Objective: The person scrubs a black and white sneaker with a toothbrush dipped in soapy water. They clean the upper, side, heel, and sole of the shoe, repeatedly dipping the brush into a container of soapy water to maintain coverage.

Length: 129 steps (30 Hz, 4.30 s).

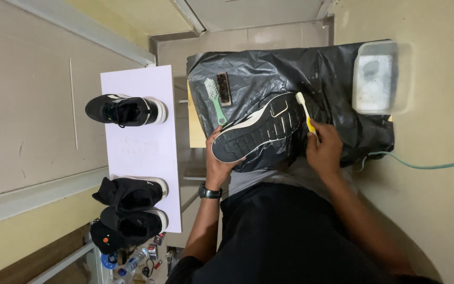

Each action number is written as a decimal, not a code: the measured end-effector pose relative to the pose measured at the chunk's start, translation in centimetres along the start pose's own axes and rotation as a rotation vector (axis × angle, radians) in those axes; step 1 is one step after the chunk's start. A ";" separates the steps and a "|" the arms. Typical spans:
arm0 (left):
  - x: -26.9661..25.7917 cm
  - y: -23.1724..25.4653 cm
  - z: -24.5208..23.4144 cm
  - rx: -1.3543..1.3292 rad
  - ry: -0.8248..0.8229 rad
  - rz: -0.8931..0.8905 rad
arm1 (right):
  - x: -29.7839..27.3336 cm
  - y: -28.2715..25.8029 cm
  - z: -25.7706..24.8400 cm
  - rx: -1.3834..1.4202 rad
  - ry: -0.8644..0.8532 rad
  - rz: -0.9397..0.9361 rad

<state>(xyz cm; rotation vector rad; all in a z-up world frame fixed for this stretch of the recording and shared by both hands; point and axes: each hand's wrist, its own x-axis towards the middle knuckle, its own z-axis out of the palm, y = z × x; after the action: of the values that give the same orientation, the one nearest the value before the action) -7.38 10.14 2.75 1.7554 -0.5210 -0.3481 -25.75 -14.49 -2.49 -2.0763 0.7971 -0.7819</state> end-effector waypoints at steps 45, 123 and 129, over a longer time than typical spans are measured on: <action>-0.8 -2.8 0.9 -0.135 0.076 0.160 | -3.6 -10.7 3.8 -0.016 -0.273 -0.278; 0.6 -1.1 0.4 -0.118 0.053 0.043 | -1.1 -8.5 0.3 -0.061 -0.263 -0.356; 0.3 -1.5 0.2 -0.186 0.038 0.001 | -4.7 -13.2 3.9 0.066 -0.408 -0.374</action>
<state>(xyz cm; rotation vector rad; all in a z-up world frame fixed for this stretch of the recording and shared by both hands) -6.97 10.07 1.29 1.5787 -0.4484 -0.3506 -22.14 -2.57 4.97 -2.2503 0.1601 -0.5355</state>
